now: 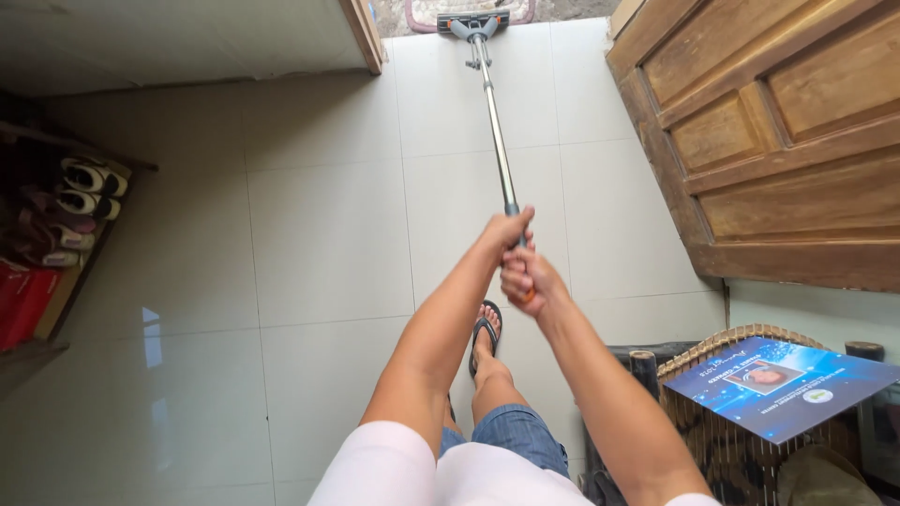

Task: The person uses a cordless stick vacuum to clean a tiled floor. They move the vacuum back and forth across the floor, covering different areas of the room.

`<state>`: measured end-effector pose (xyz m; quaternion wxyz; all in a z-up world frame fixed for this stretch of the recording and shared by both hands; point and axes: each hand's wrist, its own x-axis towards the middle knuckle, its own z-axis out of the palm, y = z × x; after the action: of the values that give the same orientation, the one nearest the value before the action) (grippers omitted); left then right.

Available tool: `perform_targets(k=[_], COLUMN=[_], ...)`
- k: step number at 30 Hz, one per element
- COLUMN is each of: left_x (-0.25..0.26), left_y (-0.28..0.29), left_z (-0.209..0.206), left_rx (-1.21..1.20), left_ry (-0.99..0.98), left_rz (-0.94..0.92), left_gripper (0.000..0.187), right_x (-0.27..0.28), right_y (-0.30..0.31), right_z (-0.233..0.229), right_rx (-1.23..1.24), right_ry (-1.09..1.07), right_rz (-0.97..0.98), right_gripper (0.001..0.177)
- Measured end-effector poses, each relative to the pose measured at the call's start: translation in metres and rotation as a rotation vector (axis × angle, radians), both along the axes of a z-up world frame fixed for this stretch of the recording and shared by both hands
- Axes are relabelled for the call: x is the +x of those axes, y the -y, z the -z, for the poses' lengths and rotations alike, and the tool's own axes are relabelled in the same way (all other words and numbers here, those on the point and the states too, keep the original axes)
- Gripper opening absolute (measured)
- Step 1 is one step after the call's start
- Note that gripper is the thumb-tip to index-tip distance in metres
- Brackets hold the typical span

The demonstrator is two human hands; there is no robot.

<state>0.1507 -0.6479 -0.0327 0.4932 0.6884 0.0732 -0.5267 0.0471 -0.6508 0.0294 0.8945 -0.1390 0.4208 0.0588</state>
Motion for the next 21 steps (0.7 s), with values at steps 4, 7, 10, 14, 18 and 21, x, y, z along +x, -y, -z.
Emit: perform_targets(k=[4,7,10,14,18,21], left_x=[0.010,-0.034,-0.082,-0.129,-0.129,-0.174], left_y=[0.011,-0.029,-0.092,-0.174,-0.260,-0.306], left_z=[-0.051,-0.077,-0.143,-0.215,-0.318,-0.223], left_rx=[-0.067,-0.029,-0.162,-0.191,0.084,-0.077], left_ry=[-0.035,0.049,-0.048,-0.388,-0.364,-0.548], left_rz=[-0.139,0.039,0.038,-0.099,0.023,-0.150], left_gripper=[0.043,0.052,0.057,0.043,0.040,0.033], right_x=[0.014,-0.026,-0.081,-0.154,-0.191,-0.206], right_y=[0.006,-0.030,-0.081,-0.162,-0.241,-0.293], right_z=[-0.083,-0.112,-0.137,-0.155,-0.171,-0.162], right_rx=[-0.069,-0.127,-0.177,-0.040,0.056,0.163], right_ry=[-0.021,-0.023,-0.130,-0.151,-0.154,-0.094], right_rz=[0.088,-0.029,-0.057,0.129,0.220,0.224], right_gripper=[0.037,0.034,0.033,0.036,0.045,0.049])
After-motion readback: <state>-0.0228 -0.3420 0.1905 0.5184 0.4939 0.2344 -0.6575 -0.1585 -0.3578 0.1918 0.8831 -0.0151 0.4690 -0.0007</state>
